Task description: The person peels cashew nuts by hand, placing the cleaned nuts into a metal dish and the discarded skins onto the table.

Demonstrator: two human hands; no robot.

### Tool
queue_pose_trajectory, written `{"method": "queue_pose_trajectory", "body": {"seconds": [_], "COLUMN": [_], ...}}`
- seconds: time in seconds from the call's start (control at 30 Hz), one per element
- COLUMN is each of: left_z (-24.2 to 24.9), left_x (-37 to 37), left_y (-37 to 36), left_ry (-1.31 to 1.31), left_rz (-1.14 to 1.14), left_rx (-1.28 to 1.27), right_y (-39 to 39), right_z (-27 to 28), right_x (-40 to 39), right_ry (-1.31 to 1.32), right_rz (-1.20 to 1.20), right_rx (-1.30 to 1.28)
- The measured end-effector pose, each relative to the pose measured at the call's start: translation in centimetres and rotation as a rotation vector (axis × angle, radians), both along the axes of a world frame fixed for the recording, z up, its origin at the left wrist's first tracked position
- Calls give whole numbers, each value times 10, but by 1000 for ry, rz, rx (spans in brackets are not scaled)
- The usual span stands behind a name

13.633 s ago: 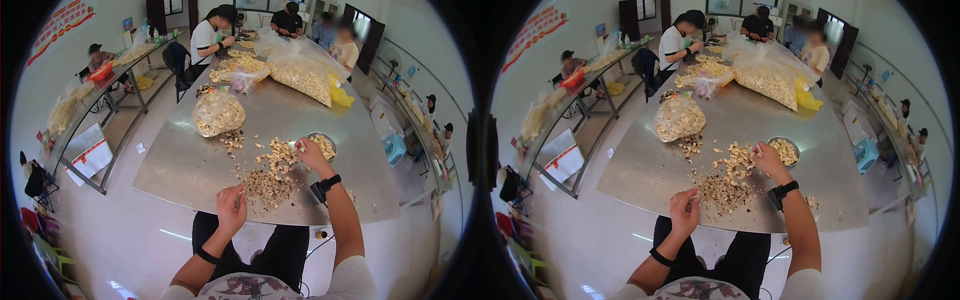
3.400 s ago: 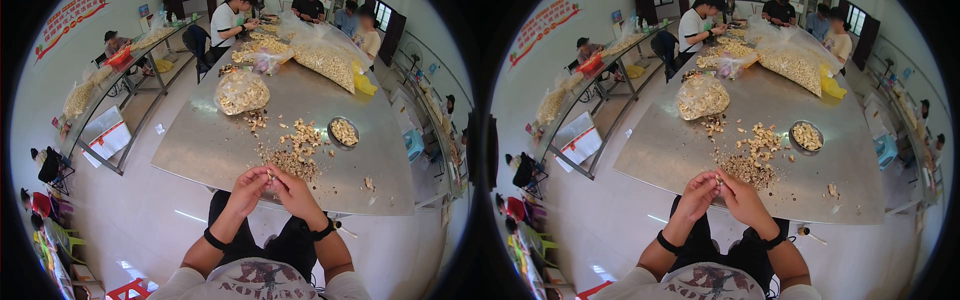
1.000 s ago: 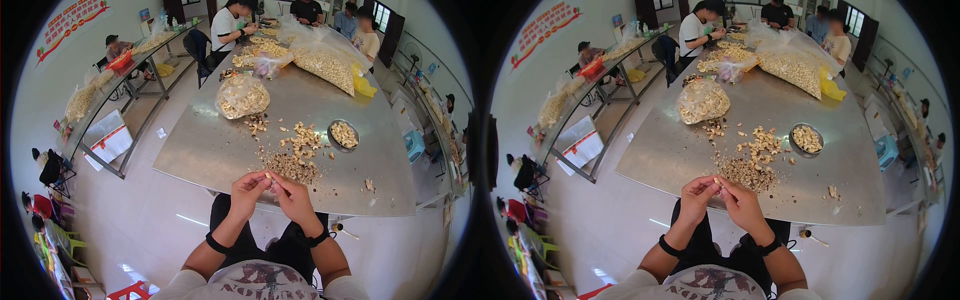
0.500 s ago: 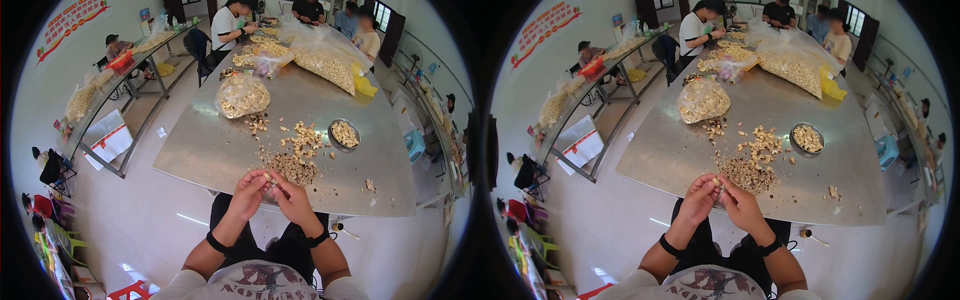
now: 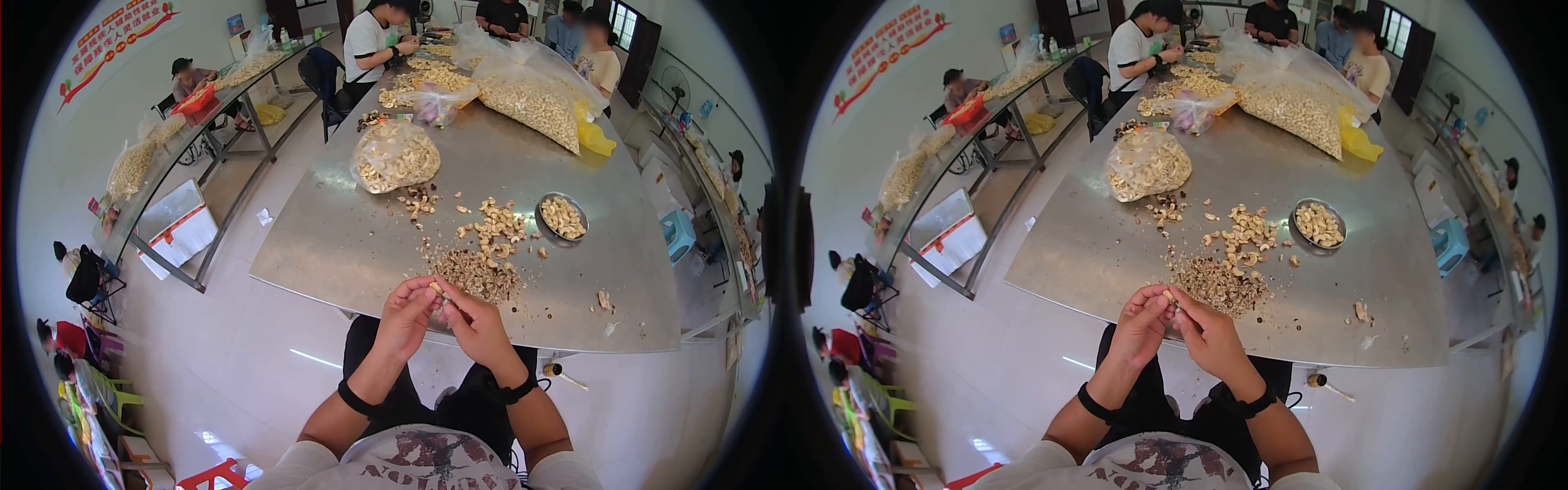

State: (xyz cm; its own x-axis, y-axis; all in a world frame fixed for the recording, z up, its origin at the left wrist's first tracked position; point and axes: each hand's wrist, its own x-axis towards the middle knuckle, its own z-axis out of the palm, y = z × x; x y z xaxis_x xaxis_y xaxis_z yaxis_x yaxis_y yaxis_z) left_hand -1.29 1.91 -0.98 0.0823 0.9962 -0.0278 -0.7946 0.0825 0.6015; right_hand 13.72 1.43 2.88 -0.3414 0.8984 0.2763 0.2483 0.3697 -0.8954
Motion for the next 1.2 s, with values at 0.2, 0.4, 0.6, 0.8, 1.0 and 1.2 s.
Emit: {"method": "queue_pose_trajectory", "body": {"seconds": [0.2, 0.4, 0.6, 0.8, 1.0, 1.2], "left_z": [0, 3, 2, 3, -4, 3], "left_x": [1, -1, -5, -7, -11, 0], "left_y": [-1, -1, 1, 2, 3, 2], "left_ry": [22, 10, -98, -108, -194, 34], "left_rz": [21, -50, -112, -102, -145, -89], "left_rx": [-1, -25, -64, -125, -124, -37], "right_y": [2, 11, 7, 7, 9, 19], "right_z": [-2, -15, -6, -9, 2, 7], "right_x": [1, 4, 4, 7, 6, -1], "right_ry": [-61, 34, 89, 66, 25, 61], "right_rz": [-26, -67, -74, -86, -107, -88], "right_rx": [88, 91, 44, -58, -115, -75]}}
